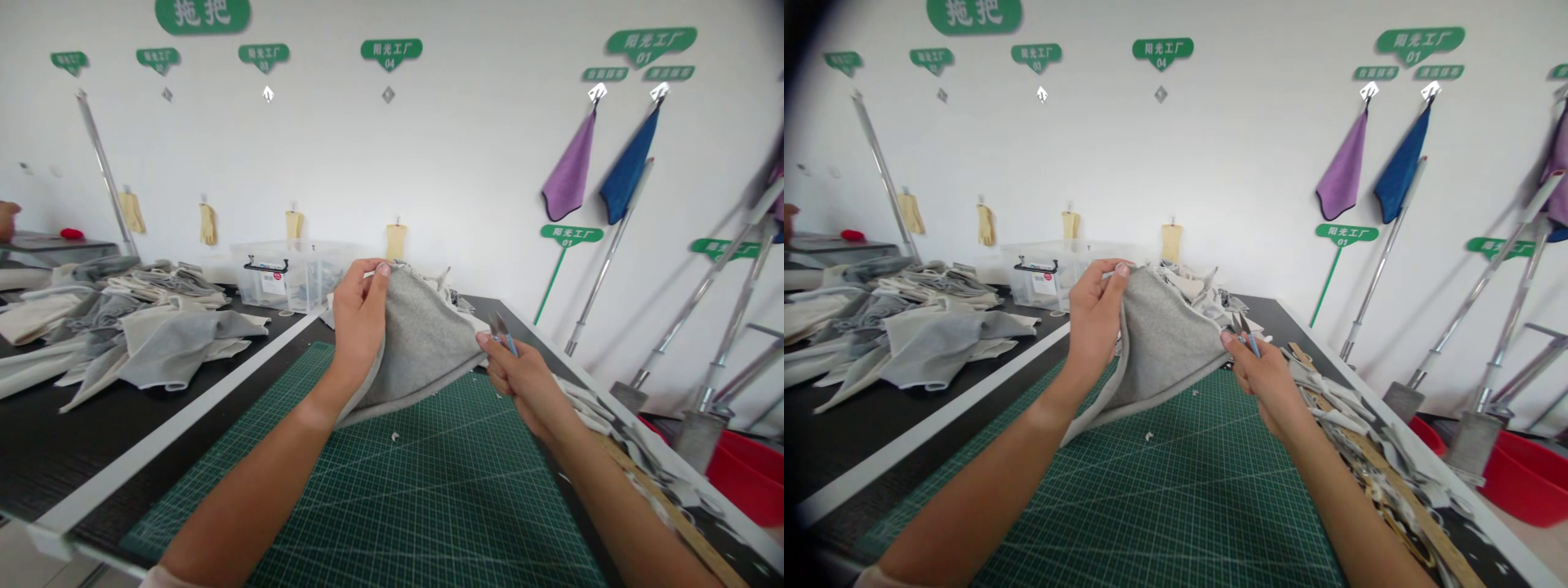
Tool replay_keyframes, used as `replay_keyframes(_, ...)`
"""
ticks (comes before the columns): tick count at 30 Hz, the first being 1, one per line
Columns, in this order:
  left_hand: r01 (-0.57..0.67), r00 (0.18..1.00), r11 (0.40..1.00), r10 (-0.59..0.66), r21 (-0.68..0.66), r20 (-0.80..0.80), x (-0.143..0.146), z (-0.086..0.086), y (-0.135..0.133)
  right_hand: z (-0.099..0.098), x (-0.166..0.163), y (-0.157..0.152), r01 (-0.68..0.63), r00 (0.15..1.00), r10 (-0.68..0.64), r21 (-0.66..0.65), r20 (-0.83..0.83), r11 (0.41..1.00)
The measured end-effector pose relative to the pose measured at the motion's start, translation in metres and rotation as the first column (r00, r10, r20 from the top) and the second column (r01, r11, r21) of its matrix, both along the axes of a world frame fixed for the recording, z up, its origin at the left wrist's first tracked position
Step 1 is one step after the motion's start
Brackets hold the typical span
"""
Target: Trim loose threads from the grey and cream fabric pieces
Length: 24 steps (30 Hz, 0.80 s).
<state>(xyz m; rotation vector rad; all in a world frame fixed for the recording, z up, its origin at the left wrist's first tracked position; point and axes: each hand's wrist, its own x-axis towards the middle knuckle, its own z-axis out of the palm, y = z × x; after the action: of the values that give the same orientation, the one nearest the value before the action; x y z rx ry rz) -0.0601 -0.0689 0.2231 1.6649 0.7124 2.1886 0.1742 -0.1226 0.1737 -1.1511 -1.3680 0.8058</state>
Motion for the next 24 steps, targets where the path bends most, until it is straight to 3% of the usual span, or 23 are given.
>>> replay_keyframes(2, -0.017, 1.0, 1.0, 0.017, 0.026, -0.002, 0.001, 0.004, -0.011, 0.002, 0.001, 0.0, 0.155, 0.959, -0.172, 0.092, 0.227, 0.984)
replay_keyframes(4, -0.039, 0.999, 0.998, 0.039, 0.047, -0.008, 0.001, 0.009, -0.02, 0.006, 0.003, 0.0, 0.193, 0.854, -0.258, 0.186, 0.452, 0.963)
replay_keyframes(6, -0.062, 0.998, 0.996, 0.063, 0.059, -0.012, 0.0, 0.011, -0.025, 0.011, 0.004, -0.003, 0.123, 0.763, -0.22, 0.197, 0.607, 0.973)
replay_keyframes(8, -0.082, 0.997, 0.995, 0.083, 0.063, -0.011, 0.0, 0.012, -0.026, 0.014, 0.004, -0.007, 0.019, 0.743, -0.09, 0.113, 0.663, 0.993)
replay_keyframes(11, -0.106, 0.994, 0.992, 0.106, 0.065, 0.002, -0.001, 0.011, -0.024, 0.017, 0.0, -0.016, -0.141, 0.808, 0.175, -0.104, 0.563, 0.985)
replay_keyframes(15, -0.123, 0.992, 0.991, 0.122, 0.058, 0.019, -0.005, 0.01, -0.02, 0.016, -0.004, -0.027, -0.302, 0.876, 0.416, -0.398, 0.242, 0.866)
replay_keyframes(18, -0.12, 0.992, 0.991, 0.117, 0.064, 0.047, -0.007, 0.01, -0.017, 0.014, -0.005, -0.029, -0.363, 0.886, 0.45, -0.435, 0.113, 0.824)
replay_keyframes(24, -0.131, 0.988, 0.989, 0.124, 0.072, 0.094, -0.012, 0.014, -0.017, 0.01, 0.001, -0.021, -0.303, 0.934, 0.352, -0.375, 0.068, 0.876)
